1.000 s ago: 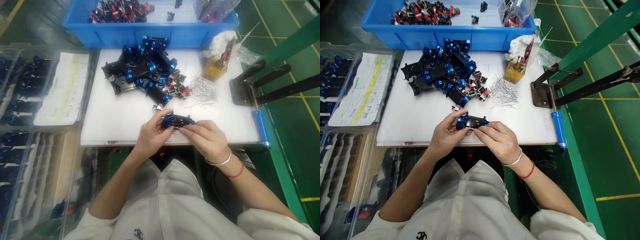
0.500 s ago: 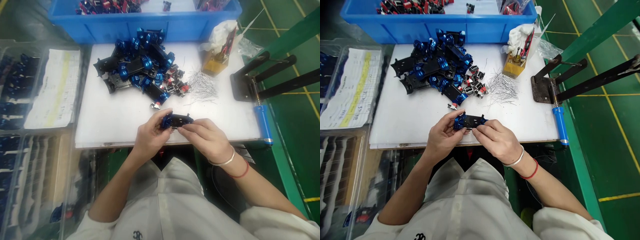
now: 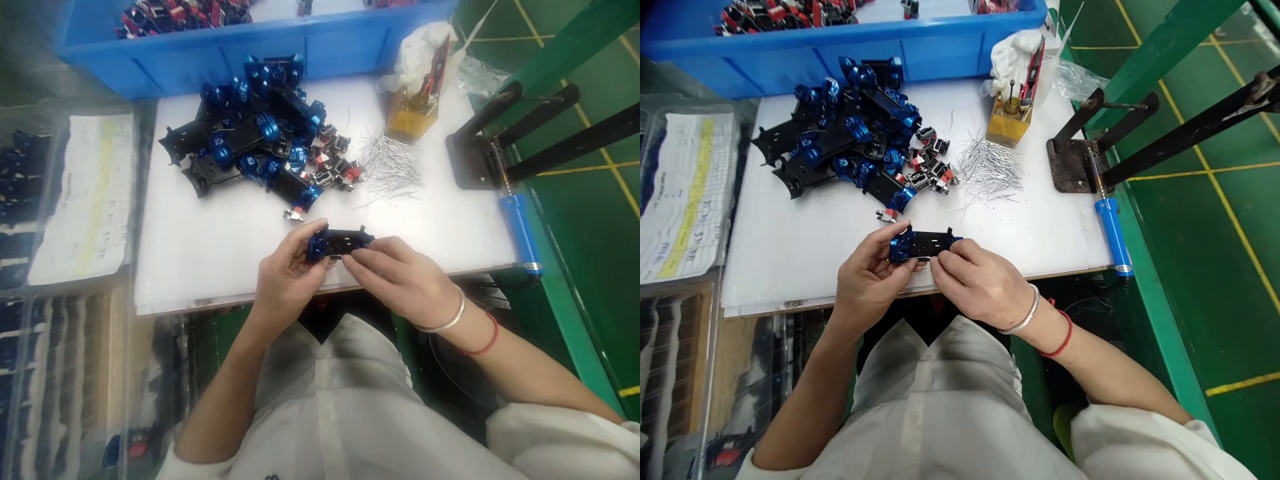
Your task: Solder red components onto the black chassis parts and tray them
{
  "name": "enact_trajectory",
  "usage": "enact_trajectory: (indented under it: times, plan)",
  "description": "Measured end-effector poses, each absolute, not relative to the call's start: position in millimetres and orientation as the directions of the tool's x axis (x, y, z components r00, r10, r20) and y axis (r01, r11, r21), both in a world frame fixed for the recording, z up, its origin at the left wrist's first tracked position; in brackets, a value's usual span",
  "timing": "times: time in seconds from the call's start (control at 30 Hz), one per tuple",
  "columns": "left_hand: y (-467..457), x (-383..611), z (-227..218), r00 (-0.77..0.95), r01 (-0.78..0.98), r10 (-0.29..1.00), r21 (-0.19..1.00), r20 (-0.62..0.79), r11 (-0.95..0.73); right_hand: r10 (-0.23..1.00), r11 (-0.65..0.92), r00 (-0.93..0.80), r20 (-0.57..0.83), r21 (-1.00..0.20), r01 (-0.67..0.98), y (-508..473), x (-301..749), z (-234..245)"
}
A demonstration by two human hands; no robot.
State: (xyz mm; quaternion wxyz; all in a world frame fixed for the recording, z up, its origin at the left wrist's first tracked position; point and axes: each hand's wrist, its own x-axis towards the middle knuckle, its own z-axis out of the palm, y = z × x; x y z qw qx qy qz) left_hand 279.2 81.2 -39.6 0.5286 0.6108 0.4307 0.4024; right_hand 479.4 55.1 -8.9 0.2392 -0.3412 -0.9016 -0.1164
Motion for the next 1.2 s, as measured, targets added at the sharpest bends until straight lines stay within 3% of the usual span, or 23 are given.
enact_trajectory:
  times: [0.43,0.57,0.77,1.07,1.2]
  plan:
    - [83,280,-40,0.301,0.124,0.952,0.988,0.046,-0.087,0.569,0.735,-0.649,0.504,0.041,0.677,56,481,-14]
    - [84,280,-37,0.294,0.118,0.956,0.992,0.016,-0.053,0.563,0.725,-0.611,0.556,0.022,0.688,58,481,-17]
    - [87,281,-35,0.293,0.107,0.956,0.994,-0.027,-0.005,0.609,0.698,-0.591,0.528,-0.002,0.717,58,483,-24]
    - [93,281,-30,0.288,0.047,0.946,0.989,-0.147,0.14,0.632,0.64,-0.492,0.599,-0.044,0.768,56,479,-27]
    - [97,281,-24,0.282,-0.008,0.925,0.963,-0.255,0.268,0.573,0.652,-0.479,0.665,-0.016,0.758,59,476,-28]
